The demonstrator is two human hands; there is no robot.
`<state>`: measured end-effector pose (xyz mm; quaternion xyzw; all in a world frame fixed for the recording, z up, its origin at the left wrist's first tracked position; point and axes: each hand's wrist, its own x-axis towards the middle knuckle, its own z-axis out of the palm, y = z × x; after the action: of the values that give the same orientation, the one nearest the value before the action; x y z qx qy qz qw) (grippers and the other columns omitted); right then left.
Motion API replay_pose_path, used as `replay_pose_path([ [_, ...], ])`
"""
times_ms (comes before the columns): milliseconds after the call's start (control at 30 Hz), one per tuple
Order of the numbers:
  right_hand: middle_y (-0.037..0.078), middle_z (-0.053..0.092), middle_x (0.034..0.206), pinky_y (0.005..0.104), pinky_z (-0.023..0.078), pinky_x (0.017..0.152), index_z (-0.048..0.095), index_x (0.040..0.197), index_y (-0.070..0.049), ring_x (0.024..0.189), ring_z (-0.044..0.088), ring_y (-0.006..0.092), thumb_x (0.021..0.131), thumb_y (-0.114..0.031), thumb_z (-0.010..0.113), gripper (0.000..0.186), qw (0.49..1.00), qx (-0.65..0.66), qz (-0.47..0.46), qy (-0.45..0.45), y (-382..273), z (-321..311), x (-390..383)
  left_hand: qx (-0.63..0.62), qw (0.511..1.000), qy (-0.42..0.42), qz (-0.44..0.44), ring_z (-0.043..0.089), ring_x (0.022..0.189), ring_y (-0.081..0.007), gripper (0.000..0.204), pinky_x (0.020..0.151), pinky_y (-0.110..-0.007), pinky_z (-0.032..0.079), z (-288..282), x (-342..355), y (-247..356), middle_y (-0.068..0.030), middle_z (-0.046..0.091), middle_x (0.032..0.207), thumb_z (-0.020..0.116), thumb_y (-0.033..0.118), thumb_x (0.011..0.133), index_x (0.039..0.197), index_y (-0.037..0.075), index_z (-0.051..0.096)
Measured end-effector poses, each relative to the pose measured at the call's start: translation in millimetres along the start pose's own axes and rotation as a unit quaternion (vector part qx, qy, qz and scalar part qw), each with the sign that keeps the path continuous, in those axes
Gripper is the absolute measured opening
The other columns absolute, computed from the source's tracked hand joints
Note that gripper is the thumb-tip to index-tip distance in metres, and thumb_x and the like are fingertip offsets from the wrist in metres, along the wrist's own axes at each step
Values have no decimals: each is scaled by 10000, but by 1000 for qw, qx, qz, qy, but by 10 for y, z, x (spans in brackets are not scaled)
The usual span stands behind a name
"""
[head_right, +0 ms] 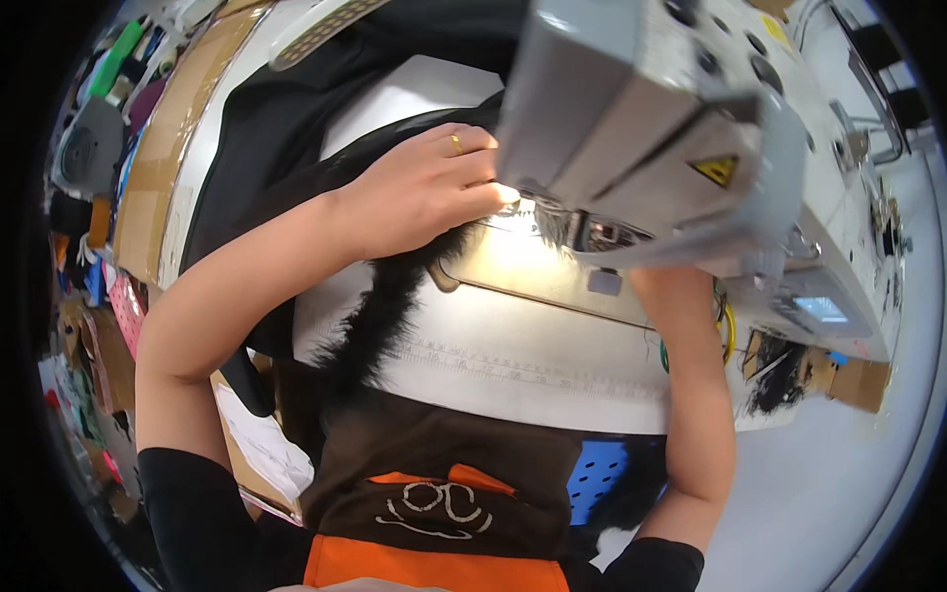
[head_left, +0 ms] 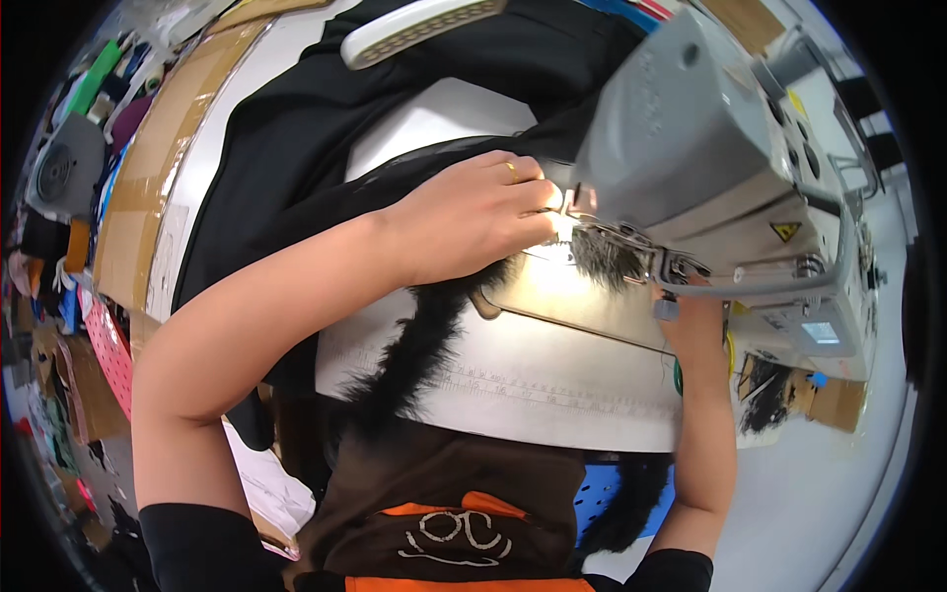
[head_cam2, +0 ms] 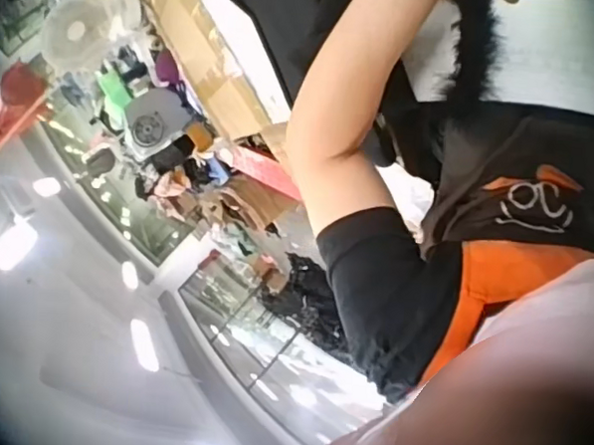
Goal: Sewing faux fur trim onto a black fabric garment using an industrial sewing machine.
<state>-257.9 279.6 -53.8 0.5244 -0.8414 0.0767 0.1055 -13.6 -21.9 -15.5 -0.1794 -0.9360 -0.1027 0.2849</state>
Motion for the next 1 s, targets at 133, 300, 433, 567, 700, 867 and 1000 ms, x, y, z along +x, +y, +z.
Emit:
replay_pose_path([
  [133, 207, 778, 1149, 472, 590, 892, 727, 1202, 15, 1089, 750, 395, 1010, -240, 719, 320, 991, -80, -20, -108, -164, -196, 159, 2, 999, 13, -51, 648, 1085, -263, 106, 890, -393, 537, 10, -4, 81, -51, 662, 1069, 703, 134, 894, 992, 93, 701],
  [300, 174, 756, 1291, 431, 559, 1009, 719, 1264, -7, 1250, 705, 327, 1077, -255, 637, 321, 952, -197, 21, -232, -164, -398, 342, 218, 957, -88, -167, 654, 979, -235, 180, 794, -347, 517, -125, 176, 622, -78, 685, 1026, 701, 169, 896, 1031, 60, 750],
  [433, 167, 757, 1292, 425, 554, 1022, 717, 1269, -11, 1257, 702, 317, 1088, -254, 615, 319, 963, -165, 20, -211, -233, -204, 490, 226, 950, -150, -151, 653, 961, -213, 169, 779, -345, 510, -183, 42, 791, -68, 681, 992, 701, 180, 883, 1004, 75, 756],
  [567, 161, 757, 1292, 419, 549, 1036, 716, 1274, -16, 1263, 699, 307, 1099, -253, 592, 319, 965, -171, 47, -195, -128, -368, 504, 120, 984, -53, -119, 656, 995, -227, 154, 849, -357, 503, -147, 34, 610, -60, 679, 1008, 696, 171, 882, 993, 76, 747],
  [700, 154, 757, 1293, 413, 543, 1049, 714, 1279, -21, 1269, 696, 297, 1111, -252, 570, 320, 970, -145, 62, -182, -143, -295, 550, 113, 988, -25, -99, 657, 1081, -253, 116, 1027, -429, 505, -134, -62, 503, -61, 666, 1055, 691, 140, 886, 979, 72, 704],
  [867, 102, 757, 1312, 411, 550, 1046, 718, 1285, -37, 1250, 698, 233, 1104, -225, 578, 296, 962, -100, 26, -253, 136, 246, 338, 122, 987, -2, -106, 647, 1181, -284, 138, 1229, -551, 423, -95, -33, 477, -68, 651, 1094, 697, 129, 889, 1022, 98, 681],
  [1000, 42, 741, 1370, 400, 560, 1037, 726, 1325, -109, 1261, 693, 223, 1009, -182, 699, 325, 947, -49, 91, -304, -395, -193, 478, 59, 991, -35, -111, 646, 1159, -278, 131, 1081, -498, 519, -158, -129, 471, -55, 651, 1090, 703, 134, 881, 1005, 103, 679],
])
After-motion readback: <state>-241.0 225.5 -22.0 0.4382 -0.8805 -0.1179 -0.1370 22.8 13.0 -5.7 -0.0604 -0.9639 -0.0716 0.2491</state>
